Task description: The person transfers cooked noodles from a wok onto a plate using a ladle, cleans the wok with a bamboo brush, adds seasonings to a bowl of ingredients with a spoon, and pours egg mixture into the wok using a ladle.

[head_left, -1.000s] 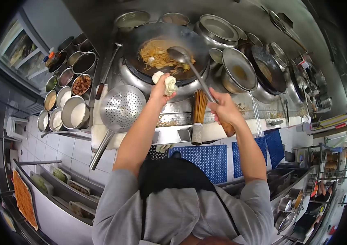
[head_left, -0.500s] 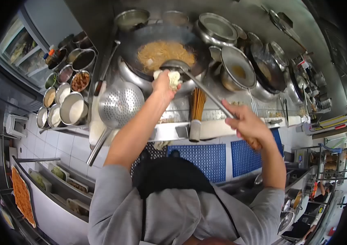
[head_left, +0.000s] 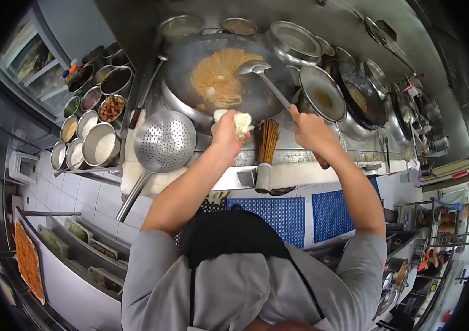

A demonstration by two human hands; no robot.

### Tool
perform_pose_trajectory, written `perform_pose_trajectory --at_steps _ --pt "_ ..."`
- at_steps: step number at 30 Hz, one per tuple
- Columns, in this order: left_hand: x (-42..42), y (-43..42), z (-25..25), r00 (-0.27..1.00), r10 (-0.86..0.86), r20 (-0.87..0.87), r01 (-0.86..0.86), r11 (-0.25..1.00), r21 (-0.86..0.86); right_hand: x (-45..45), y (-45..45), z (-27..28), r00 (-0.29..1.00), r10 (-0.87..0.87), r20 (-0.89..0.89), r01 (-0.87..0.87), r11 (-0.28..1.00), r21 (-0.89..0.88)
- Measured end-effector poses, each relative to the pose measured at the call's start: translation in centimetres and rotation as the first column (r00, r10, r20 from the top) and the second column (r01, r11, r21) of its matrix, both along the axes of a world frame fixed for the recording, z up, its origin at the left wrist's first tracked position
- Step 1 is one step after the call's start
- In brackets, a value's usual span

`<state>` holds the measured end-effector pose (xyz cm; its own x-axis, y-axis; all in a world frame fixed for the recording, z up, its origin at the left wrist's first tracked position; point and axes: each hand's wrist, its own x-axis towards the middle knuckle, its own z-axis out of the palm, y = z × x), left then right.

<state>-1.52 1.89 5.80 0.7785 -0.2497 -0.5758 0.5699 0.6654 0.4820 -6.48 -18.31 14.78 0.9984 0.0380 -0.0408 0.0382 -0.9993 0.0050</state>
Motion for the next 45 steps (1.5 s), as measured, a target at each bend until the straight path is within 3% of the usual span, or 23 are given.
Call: perform_pose_trajectory --at_steps 2,3,5,6,7,10,12,14,17,19,20,22,26,28,30,32,34,35,37,40,42,44,45 --pt "2.9 -0.5 -3.8 1.0 -0.022 -0.002 0.022 0.999 -0.048 -1.3 -0.1 -1.7 1.0 0.03 -0.006 -0.03 0.999 0.018" --pt "4.6 -0.4 -5.0 0.999 0.014 -0.034 -0.016 0.999 -0.032 -2.2 2.2 1.0 0.987 -0.117 -0.108 0.136 0.974 0.182" --pt "6.5 -0.7 -6.5 0.995 0.077 -0.062 -0.078 0.997 -0.015 -3.8 2.3 0.8 0.994 -0.098 -0.055 0.109 0.952 0.287" --pt "4.4 -0.4 -3.8 0.999 0.017 -0.033 -0.016 0.999 0.047 -4.0 2.3 1.0 0.996 -0.08 -0.025 0.084 0.939 0.333" --pt "3.0 -0.2 -1.6 1.0 -0.003 0.003 0.003 0.999 0.046 -4.9 3.2 2.5 0.929 -0.184 -0.322 0.348 0.736 0.581" --pt "4.0 -0.5 -4.0 1.0 0.007 0.006 -0.007 0.999 0.037 -5.5 4.5 3.5 0.88 -0.041 -0.473 0.47 0.209 0.857" --pt "5.9 -0.8 -6.6 0.999 0.034 0.014 -0.033 0.998 -0.052 -5.8 4.2 3.2 0.86 0.024 -0.51 0.503 0.129 0.854" --pt "3.0 -0.2 -2.4 1.0 -0.003 -0.001 0.003 1.0 0.024 -6.3 3.8 3.1 0.828 0.089 -0.554 0.546 0.1 0.832" --pt "5.5 0.0 -6.2 0.999 0.035 -0.005 -0.035 0.999 -0.017 -6.5 3.8 2.6 0.824 0.012 -0.567 0.555 0.186 0.811" --pt "6.7 -0.3 -5.6 0.994 0.086 -0.063 -0.087 0.996 -0.018 -6.3 3.7 3.6 0.833 -0.026 -0.552 0.538 0.267 0.8" --pt "6.3 -0.2 -5.8 0.999 -0.008 -0.047 0.003 0.994 -0.105 -6.1 3.4 4.1 0.84 -0.055 -0.539 0.522 0.348 0.779" --pt "3.1 -0.2 -2.1 1.0 -0.015 -0.024 0.014 0.999 -0.041 -6.5 2.8 4.0 0.831 -0.111 -0.545 0.523 0.492 0.696" --pt "6.7 0.3 -7.2 0.998 0.061 0.0 -0.061 0.997 -0.049 -5.8 2.7 3.4 0.902 -0.198 -0.385 0.393 0.747 0.536" --pt "3.5 -0.4 -4.3 0.998 0.067 -0.002 -0.067 0.998 0.023 -6.0 2.2 3.4 0.951 -0.173 -0.256 0.265 0.881 0.391" --pt "0.9 0.0 -2.1 0.999 -0.033 0.04 0.033 0.999 -0.006 -5.2 1.4 2.9 0.981 -0.131 -0.14 0.164 0.951 0.263" --pt "3.9 0.0 -4.6 0.999 0.03 0.032 -0.03 0.999 -0.013 -4.9 0.9 1.4 0.995 -0.086 -0.059 0.096 0.976 0.194" --pt "6.3 0.4 -4.7 0.995 0.101 -0.017 -0.101 0.995 0.0 -4.7 1.2 1.0 0.988 -0.097 -0.12 0.114 0.983 0.142" --pt "6.1 0.1 -5.2 0.999 0.053 0.005 -0.053 0.999 -0.006 -4.2 0.6 0.1 0.991 -0.081 -0.105 0.091 0.991 0.098" --pt "2.0 0.1 -0.5 0.999 -0.045 -0.027 0.044 0.999 -0.01 -3.8 -0.1 -0.5 0.998 -0.045 -0.053 0.049 0.996 0.072" --pt "4.5 0.2 -3.6 1.0 -0.002 -0.005 0.002 1.0 -0.004 -3.0 0.7 -0.6 0.985 -0.13 -0.11 0.146 0.977 0.156" --pt "7.9 0.8 -7.4 0.997 0.078 0.001 -0.078 0.996 -0.037 -3.4 0.8 -1.8 0.99 -0.137 -0.015 0.138 0.978 0.157" --pt "4.0 0.5 -2.9 0.999 0.037 -0.008 -0.036 0.999 0.032 -4.4 1.2 -1.5 0.988 -0.105 0.112 0.089 0.986 0.144" --pt "2.3 0.4 -1.3 1.0 0.01 0.008 -0.01 1.0 0.018 -4.8 1.5 -1.2 0.984 -0.162 0.073 0.145 0.969 0.202"
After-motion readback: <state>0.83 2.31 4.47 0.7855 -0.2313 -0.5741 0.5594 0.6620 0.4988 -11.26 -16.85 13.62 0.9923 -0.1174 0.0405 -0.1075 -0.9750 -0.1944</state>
